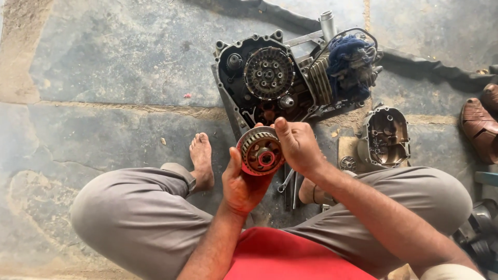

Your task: The person disassembles a motorcycle clutch assembly by hand, removing the plates and hub from the engine case. They then inspect the components before reassembling the clutch parts back into the housing and tightening the bolts.

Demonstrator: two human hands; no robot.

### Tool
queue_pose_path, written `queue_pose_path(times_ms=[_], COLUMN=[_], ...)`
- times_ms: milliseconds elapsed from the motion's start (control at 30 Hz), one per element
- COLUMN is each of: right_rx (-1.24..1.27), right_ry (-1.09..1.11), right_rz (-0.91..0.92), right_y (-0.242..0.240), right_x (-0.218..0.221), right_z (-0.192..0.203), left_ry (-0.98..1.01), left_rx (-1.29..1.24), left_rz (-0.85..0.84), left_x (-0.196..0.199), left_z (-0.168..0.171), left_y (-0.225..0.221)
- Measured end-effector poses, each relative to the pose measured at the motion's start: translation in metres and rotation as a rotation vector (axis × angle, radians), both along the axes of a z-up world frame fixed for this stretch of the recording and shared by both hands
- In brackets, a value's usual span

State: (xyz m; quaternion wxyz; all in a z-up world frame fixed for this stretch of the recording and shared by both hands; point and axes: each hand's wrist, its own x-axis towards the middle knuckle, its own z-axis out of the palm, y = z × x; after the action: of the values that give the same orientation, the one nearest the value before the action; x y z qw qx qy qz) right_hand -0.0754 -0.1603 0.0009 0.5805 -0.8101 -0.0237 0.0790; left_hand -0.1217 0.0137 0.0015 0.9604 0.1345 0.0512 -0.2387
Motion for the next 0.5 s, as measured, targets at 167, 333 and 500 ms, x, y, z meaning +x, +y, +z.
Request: queue_pose_path(times_ms=[167, 333, 500], right_rx=[-0.315, -0.682, -0.834], right_ry=[-0.105, -0.515, -0.460], right_rz=[0.047, 0.076, 0.173], right_y=[-0.014, -0.028, -0.010], right_x=[0.021, 0.044, 0.059], right_z=[0.004, 0.070, 0.055], left_ry=[0.050, -0.054, -0.111], left_rx=[-0.087, -0.041, 0.005], left_rz=[0.032, 0.205, 0.362], left_x=[0.007, 0.020, 0.026], left_z=[0.013, 0.028, 0.041], left_y=[0.009, 0.026, 0.037])
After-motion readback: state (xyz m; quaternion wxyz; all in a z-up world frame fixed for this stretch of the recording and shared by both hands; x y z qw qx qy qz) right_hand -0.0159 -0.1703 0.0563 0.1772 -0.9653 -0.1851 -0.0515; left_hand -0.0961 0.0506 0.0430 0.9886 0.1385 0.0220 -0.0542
